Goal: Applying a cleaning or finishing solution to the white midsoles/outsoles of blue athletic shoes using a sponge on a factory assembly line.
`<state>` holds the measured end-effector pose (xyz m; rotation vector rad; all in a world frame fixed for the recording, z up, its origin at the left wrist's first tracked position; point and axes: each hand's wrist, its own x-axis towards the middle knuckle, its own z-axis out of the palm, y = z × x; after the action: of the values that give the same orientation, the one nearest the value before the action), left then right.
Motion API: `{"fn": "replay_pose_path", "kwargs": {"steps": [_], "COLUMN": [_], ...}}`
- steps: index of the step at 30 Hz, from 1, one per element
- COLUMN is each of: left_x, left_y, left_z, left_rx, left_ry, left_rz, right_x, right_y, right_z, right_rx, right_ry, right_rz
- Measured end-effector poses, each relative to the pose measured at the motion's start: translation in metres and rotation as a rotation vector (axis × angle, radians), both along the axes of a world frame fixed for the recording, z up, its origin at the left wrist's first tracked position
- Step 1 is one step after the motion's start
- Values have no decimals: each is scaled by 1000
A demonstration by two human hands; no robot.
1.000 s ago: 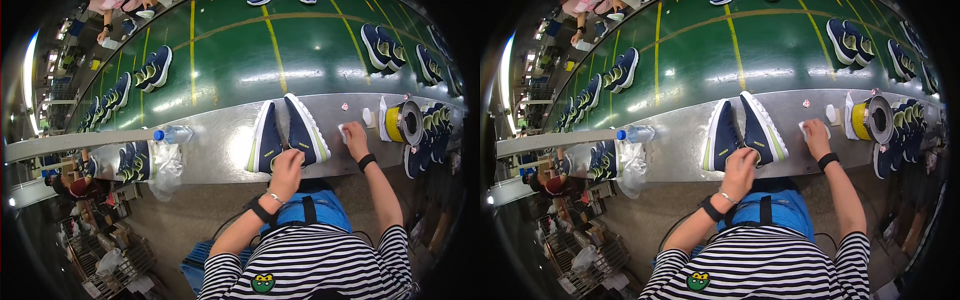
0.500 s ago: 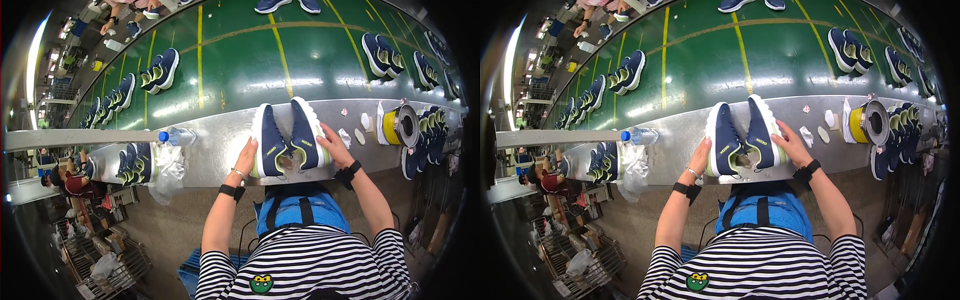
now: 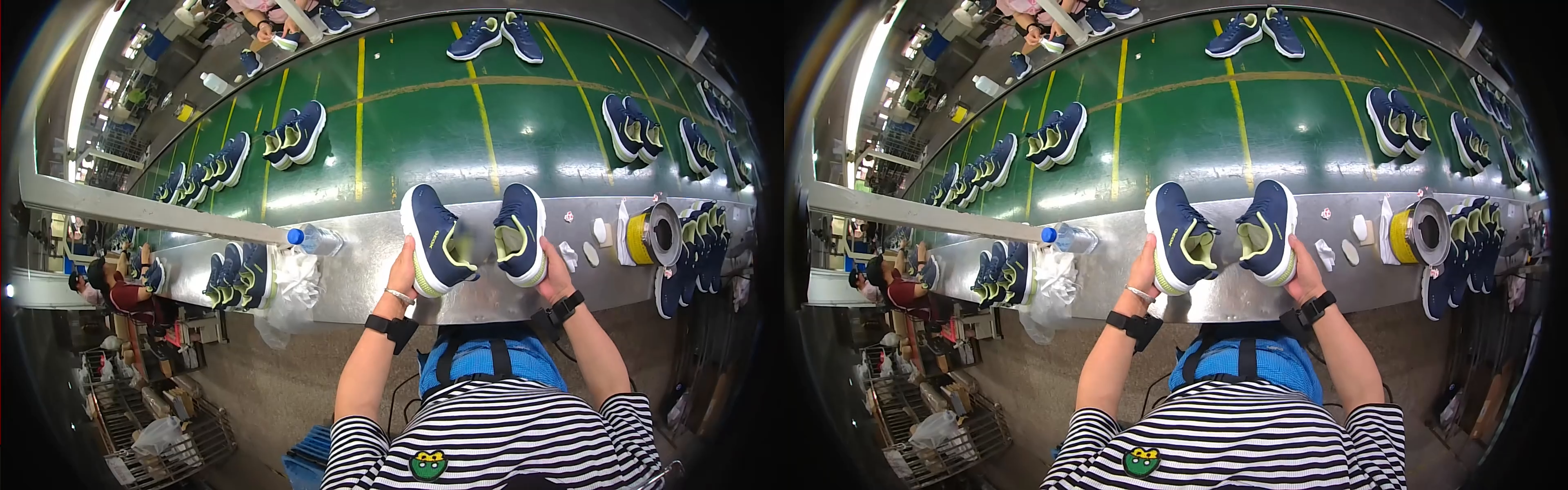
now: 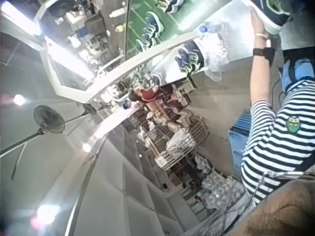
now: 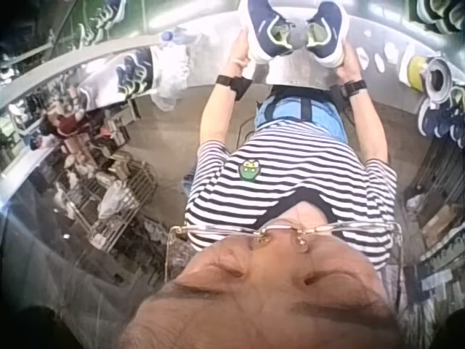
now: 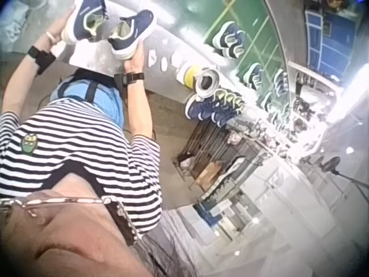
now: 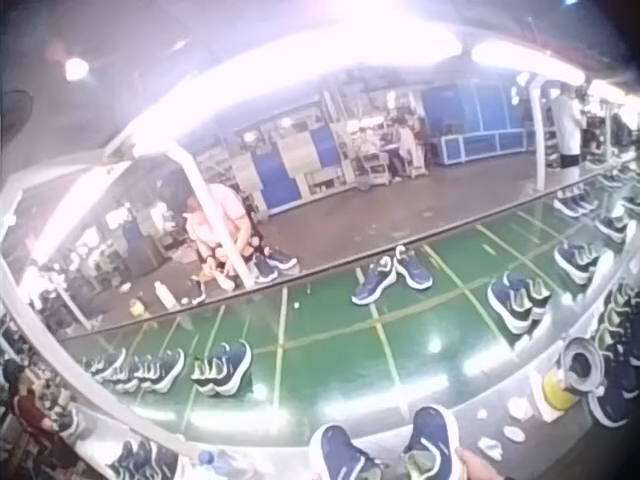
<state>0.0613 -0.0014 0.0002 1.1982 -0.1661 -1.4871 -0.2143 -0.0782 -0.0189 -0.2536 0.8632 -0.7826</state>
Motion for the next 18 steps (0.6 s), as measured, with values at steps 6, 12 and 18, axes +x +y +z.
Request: {"fn": "replay_pose_path", "kwargs": {"steps": [6,12,18], "left_x": [-3,5,-16], "left_y": [-7,-10,-14], "left_z": [-1,2,24], "left_rx": [16,70,151], "left_ry": [48,6,-69], "left_rz": [19,69,26], "right_x": [-12,-45,-82], "right_y": [5,4,-4], "right_z": [-34,-21,-25], "right_rx": [-164,-963,-968], "right_ry": [172,1405,1665], "right_rz": [85,-63,-21]}}
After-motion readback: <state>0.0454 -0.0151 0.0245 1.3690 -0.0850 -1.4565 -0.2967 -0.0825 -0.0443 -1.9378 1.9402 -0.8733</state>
